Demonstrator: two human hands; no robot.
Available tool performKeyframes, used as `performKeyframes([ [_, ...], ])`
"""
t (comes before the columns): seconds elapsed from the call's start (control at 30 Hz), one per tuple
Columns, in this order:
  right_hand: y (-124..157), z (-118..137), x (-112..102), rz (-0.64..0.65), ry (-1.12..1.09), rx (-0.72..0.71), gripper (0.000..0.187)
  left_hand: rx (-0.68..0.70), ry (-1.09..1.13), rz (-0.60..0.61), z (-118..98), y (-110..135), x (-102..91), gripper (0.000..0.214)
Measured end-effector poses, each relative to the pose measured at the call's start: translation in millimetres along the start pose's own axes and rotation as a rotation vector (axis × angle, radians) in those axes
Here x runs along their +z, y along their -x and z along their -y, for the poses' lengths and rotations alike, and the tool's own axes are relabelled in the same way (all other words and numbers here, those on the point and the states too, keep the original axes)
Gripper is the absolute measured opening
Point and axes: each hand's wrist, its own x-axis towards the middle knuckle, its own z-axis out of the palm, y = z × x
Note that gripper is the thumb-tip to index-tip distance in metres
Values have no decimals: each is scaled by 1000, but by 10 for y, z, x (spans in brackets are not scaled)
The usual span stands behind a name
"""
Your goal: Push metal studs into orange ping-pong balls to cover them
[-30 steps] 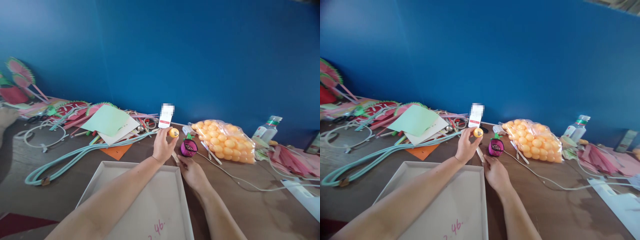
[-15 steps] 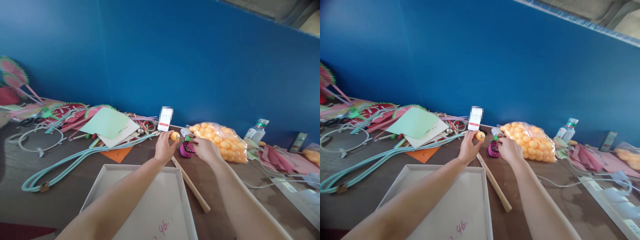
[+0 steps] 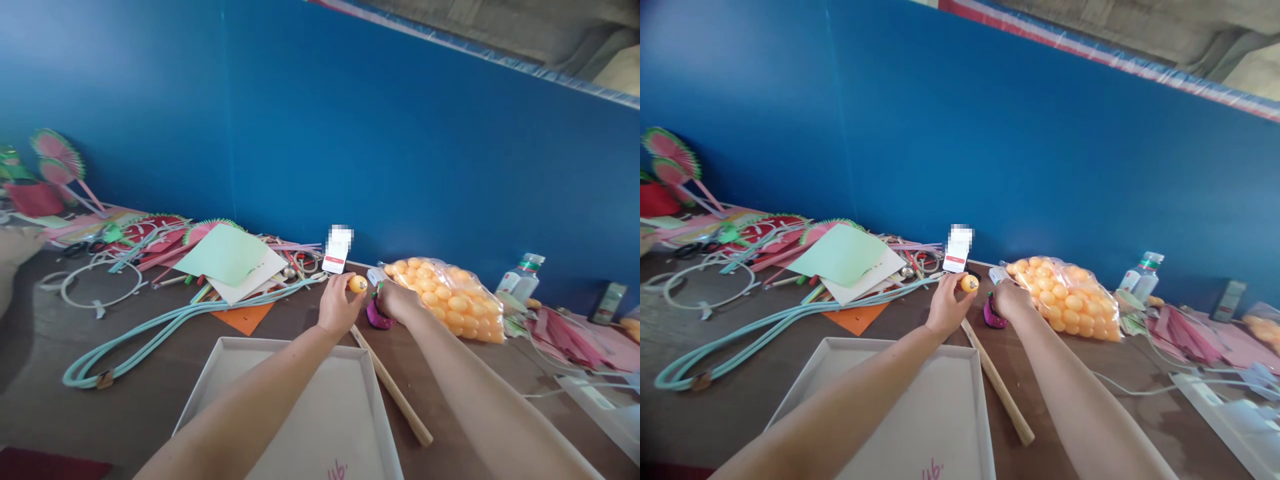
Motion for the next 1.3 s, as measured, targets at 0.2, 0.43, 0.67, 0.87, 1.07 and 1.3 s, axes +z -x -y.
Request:
performKeyframes([
  [0.2, 75, -48, 12, 24, -16, -44, 31, -22, 0, 18, 8, 3, 5, 38],
  [0.43, 83, -88, 11, 24, -4, -94, 21, -27, 6, 25, 15, 3, 7, 38],
  [0.67, 55, -134, 9, 72, 2, -70, 14, -25, -4, 31, 18, 11, 12, 38],
  [0.87, 72, -107, -1, 76, -15, -68, 16, -32, -10, 39, 17, 10, 14, 37],
  [1.07, 132, -155, -18, 55, -46, -109, 17, -35, -5, 46, 27, 9, 21, 38],
  [1.3, 85, -140, 14, 72, -71, -134, 14, -43, -2, 59, 17, 17, 15, 37],
])
